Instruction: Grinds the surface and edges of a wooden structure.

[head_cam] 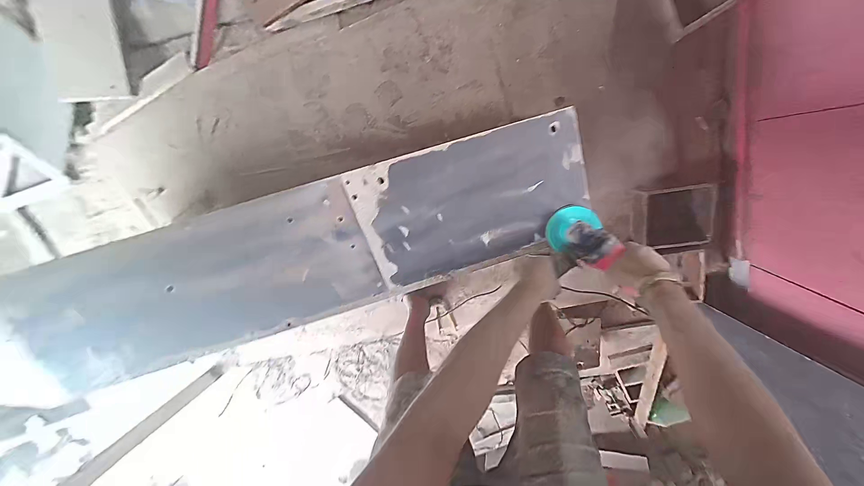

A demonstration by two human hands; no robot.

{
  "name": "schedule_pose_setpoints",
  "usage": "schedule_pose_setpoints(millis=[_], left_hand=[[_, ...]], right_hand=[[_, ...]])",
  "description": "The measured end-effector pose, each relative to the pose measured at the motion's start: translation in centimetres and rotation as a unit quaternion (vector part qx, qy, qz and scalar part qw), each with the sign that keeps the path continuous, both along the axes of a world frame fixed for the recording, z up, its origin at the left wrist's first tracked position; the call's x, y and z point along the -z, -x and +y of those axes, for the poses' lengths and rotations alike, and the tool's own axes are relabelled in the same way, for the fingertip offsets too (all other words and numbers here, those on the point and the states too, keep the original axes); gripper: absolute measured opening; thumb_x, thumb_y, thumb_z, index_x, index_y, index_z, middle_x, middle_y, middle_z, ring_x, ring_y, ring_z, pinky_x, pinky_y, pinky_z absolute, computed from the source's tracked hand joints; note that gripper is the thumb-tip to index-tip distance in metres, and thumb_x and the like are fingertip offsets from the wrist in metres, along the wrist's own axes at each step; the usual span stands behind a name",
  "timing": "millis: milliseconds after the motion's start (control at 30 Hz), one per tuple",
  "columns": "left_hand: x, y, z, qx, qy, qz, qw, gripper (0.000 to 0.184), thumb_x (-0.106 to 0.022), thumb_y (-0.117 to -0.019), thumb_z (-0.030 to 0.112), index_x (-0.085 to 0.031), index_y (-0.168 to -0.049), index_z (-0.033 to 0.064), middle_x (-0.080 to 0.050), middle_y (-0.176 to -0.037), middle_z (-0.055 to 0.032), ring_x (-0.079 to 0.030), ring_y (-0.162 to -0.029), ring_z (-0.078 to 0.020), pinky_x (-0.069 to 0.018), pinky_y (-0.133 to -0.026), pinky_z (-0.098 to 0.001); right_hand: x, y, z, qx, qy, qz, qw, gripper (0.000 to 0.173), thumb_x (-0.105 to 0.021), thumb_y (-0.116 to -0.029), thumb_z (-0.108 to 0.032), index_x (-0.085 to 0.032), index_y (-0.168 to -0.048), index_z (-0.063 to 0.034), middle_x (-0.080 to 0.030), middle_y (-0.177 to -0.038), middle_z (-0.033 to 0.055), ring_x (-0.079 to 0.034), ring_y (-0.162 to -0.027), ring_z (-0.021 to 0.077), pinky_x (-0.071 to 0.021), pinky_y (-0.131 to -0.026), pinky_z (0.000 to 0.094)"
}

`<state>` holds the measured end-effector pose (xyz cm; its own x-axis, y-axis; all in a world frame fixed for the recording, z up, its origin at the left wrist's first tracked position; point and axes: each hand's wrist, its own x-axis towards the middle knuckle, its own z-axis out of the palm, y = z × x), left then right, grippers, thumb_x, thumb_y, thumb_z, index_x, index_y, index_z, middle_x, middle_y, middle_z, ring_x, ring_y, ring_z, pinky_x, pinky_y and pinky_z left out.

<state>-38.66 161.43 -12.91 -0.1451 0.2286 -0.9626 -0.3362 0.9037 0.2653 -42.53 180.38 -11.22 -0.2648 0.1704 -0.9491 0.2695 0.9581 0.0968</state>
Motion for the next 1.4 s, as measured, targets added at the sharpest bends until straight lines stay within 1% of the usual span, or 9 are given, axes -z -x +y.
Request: schedule_pose_setpoints(millis=[67,167,333,467,700,900,1000,1133,1400], left_hand=[[-1.2,1.4,1.1,0.028,0.036,-0.009,0.999,0.047,-0.071,-0.0910,0.031,-0.065,-0.126,0.0006,-0.067,-0.126,-0.0226,-0.066,-0.117,-0.0412,-0.0541,-0.088,-0.0665],[-4.0,1.4,-0.2,0.045,0.069,-0.014,0.996,0.042,-0.072,-0.0883,0.028,-0.066,-0.122,0.0029,-0.069,-0.123,-0.0197,-0.067,-0.113,-0.0387,-0.0555,-0.084,-0.0634],[-7.6,-2.1,-8.5,0.057,0.162,-0.060,0.983,0.038,-0.073,-0.0858,0.024,-0.068,-0.118,0.0041,-0.071,-0.118,-0.0192,-0.069,-0.109,-0.0389,-0.0565,-0.081,-0.0628],[-8.9,-6.0,-14.8,0.061,0.227,-0.075,0.969,0.039,-0.072,-0.0840,0.026,-0.068,-0.116,0.0053,-0.071,-0.117,-0.0188,-0.070,-0.107,-0.0387,-0.0578,-0.080,-0.0623],[-10.0,-11.0,-23.6,0.021,0.281,-0.078,0.956,0.044,-0.066,-0.0917,0.043,-0.063,-0.122,0.0116,-0.073,-0.115,-0.0152,-0.073,-0.104,-0.0351,-0.0594,-0.081,-0.0586],[-11.1,-16.3,-31.1,-0.034,0.336,-0.069,0.939,0.034,-0.068,-0.0855,0.029,-0.068,-0.115,0.0132,-0.074,-0.113,-0.0148,-0.072,-0.107,-0.0343,-0.0578,-0.082,-0.0596],[-9.8,-19.7,-34.4,-0.125,0.335,-0.013,0.934,0.028,-0.069,-0.0859,0.025,-0.070,-0.110,0.0113,-0.074,-0.104,-0.0164,-0.072,-0.100,-0.0360,-0.0557,-0.080,-0.0618],[-7.2,-19.7,-31.0,-0.271,0.214,0.028,0.938,0.035,-0.079,-0.0845,0.025,-0.069,-0.109,0.0018,-0.070,-0.094,-0.0183,-0.069,-0.085,-0.0341,-0.0560,-0.078,-0.0594],[-2.4,-9.5,-13.4,-0.122,0.111,-0.031,0.986,0.040,-0.068,-0.0860,0.024,-0.067,-0.124,0.0135,-0.072,-0.117,-0.0141,-0.069,-0.110,-0.0338,-0.0556,-0.088,-0.0628]], right_hand=[[1.4,-0.9,1.4,0.017,0.010,-0.009,1.000,0.065,-0.082,-0.0862,-0.040,-0.062,-0.131,0.0029,-0.067,-0.127,0.0282,-0.064,-0.122,0.0442,-0.0494,-0.102,0.0651],[3.4,-3.9,0.9,0.071,0.086,-0.003,0.994,0.081,-0.095,-0.0682,-0.023,-0.059,-0.136,0.0034,-0.065,-0.128,0.0290,-0.062,-0.124,0.0444,-0.0480,-0.106,0.0645],[3.1,-7.2,-9.0,0.027,0.128,-0.040,0.991,0.084,-0.094,-0.0598,-0.033,-0.063,-0.133,-0.0045,-0.069,-0.125,0.0211,-0.066,-0.119,0.0383,-0.0520,-0.100,0.0626],[0.6,-8.6,-16.3,-0.010,0.184,-0.068,0.980,0.068,-0.089,-0.0692,-0.031,-0.067,-0.128,-0.0072,-0.070,-0.124,0.0195,-0.067,-0.117,0.0377,-0.0531,-0.098,0.0639],[-0.8,-10.6,-25.4,-0.074,0.214,-0.079,0.971,0.065,-0.086,-0.0687,-0.036,-0.068,-0.126,-0.0118,-0.073,-0.120,0.0161,-0.069,-0.113,0.0363,-0.0544,-0.093,0.0644],[-1.2,-12.4,-33.6,-0.106,0.293,-0.056,0.949,0.070,-0.083,-0.0735,-0.039,-0.063,-0.135,-0.0137,-0.071,-0.123,0.0176,-0.069,-0.114,0.0386,-0.0554,-0.091,0.0659],[-3.0,-11.4,-37.2,-0.150,0.304,-0.042,0.940,0.063,-0.082,-0.0749,-0.038,-0.066,-0.126,-0.0059,-0.070,-0.120,0.0209,-0.069,-0.111,0.0409,-0.0557,-0.086,0.0669],[-7.5,-7.4,-34.3,-0.144,0.280,-0.053,0.948,0.057,-0.079,-0.0846,-0.030,-0.063,-0.127,0.0047,-0.066,-0.127,0.0263,-0.064,-0.119,0.0439,-0.0529,-0.094,0.0658],[-4.8,-2.3,-16.7,-0.130,0.066,-0.053,0.988,0.072,-0.081,-0.0796,-0.036,-0.058,-0.134,0.0051,-0.063,-0.132,0.0286,-0.064,-0.121,0.0457,-0.0534,-0.095,0.0657]])
